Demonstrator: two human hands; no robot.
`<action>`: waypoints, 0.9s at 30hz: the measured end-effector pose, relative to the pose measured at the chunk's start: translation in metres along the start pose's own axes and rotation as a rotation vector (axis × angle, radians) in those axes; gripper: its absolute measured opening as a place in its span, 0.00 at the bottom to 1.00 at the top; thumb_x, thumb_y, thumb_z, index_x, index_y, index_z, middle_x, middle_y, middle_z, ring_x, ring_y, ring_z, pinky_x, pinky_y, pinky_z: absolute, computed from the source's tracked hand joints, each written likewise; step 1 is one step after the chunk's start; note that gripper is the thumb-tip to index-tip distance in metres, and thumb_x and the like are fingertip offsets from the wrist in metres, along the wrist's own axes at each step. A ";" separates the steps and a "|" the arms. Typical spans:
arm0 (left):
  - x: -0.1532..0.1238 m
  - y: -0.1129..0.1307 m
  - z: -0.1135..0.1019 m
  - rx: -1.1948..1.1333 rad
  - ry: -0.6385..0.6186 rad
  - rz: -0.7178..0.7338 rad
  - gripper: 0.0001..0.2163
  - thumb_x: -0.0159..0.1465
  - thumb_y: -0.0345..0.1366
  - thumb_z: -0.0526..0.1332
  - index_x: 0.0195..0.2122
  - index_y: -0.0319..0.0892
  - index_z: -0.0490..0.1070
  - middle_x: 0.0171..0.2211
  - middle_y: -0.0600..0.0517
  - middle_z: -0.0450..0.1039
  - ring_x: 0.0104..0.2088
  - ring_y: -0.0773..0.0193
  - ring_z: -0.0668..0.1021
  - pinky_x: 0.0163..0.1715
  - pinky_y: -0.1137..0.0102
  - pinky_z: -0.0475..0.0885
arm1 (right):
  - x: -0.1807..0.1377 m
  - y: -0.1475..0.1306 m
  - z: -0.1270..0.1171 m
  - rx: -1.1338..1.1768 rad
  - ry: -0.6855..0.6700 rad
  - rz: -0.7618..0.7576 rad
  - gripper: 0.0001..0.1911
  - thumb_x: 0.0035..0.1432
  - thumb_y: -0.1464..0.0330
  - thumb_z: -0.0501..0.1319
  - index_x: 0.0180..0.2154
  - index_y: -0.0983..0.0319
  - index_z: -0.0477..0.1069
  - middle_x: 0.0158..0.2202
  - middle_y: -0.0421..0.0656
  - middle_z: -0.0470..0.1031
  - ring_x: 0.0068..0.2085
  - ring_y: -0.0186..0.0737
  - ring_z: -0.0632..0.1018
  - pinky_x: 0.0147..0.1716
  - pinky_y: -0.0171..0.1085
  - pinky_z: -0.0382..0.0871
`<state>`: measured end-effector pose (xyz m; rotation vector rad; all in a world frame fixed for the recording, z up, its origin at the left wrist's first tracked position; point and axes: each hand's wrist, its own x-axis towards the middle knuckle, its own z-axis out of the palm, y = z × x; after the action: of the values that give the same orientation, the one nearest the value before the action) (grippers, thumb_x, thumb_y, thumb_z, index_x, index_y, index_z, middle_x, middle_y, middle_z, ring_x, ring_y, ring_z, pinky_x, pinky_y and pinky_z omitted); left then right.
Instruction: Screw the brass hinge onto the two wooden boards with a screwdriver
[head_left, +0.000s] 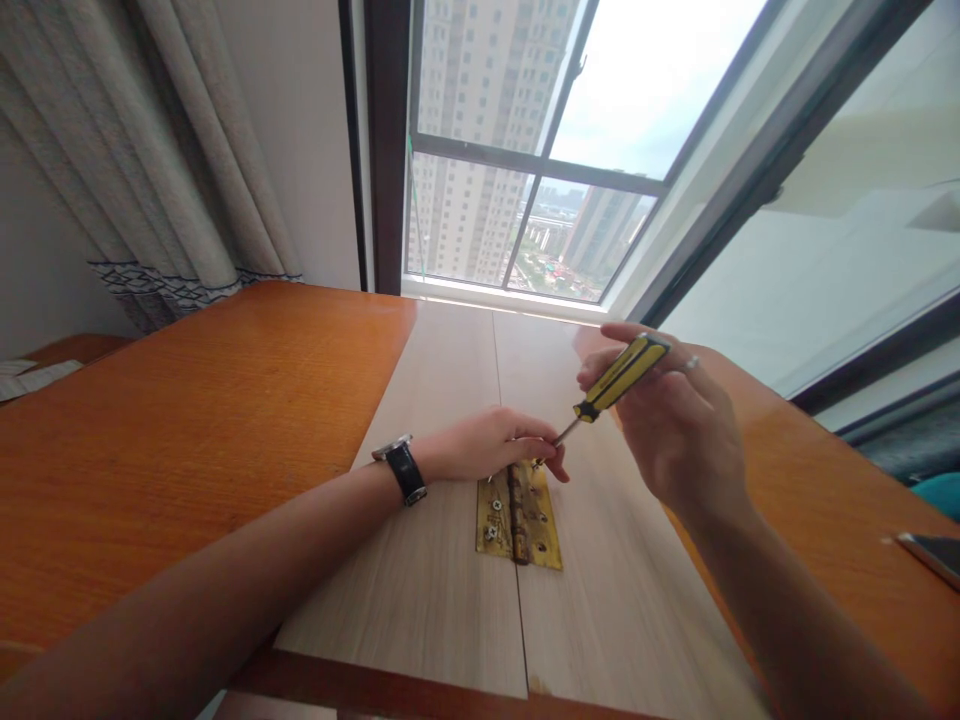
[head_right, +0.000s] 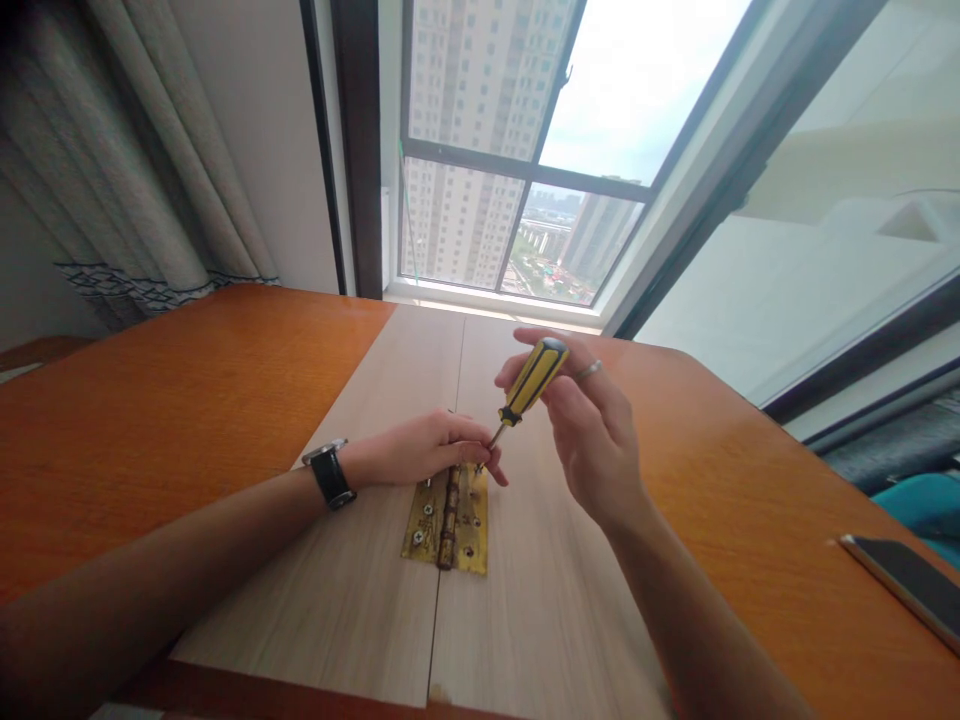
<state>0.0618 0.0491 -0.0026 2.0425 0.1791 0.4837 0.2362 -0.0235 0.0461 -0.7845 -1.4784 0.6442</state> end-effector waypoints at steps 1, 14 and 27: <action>0.000 0.000 0.000 -0.008 -0.003 0.001 0.12 0.74 0.32 0.52 0.37 0.38 0.73 0.44 0.45 0.83 0.44 0.64 0.80 0.48 0.70 0.71 | 0.000 -0.001 -0.001 0.000 -0.004 0.025 0.19 0.63 0.53 0.63 0.50 0.55 0.78 0.37 0.43 0.80 0.39 0.43 0.77 0.39 0.43 0.73; -0.001 0.004 0.000 0.014 -0.007 -0.015 0.10 0.73 0.32 0.55 0.43 0.37 0.77 0.43 0.46 0.82 0.44 0.64 0.79 0.47 0.71 0.71 | 0.002 0.014 0.000 0.018 0.131 -0.009 0.19 0.44 0.58 0.78 0.35 0.56 0.76 0.30 0.36 0.72 0.31 0.35 0.73 0.28 0.34 0.71; -0.001 0.003 -0.002 0.059 -0.014 -0.016 0.14 0.74 0.30 0.52 0.40 0.38 0.78 0.44 0.48 0.82 0.44 0.65 0.79 0.48 0.71 0.70 | 0.000 0.005 -0.004 -0.042 0.041 0.077 0.10 0.62 0.59 0.67 0.43 0.53 0.81 0.40 0.40 0.81 0.43 0.41 0.81 0.46 0.41 0.76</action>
<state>0.0600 0.0488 0.0001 2.1004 0.2030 0.4592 0.2411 -0.0205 0.0424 -0.8856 -1.4343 0.6524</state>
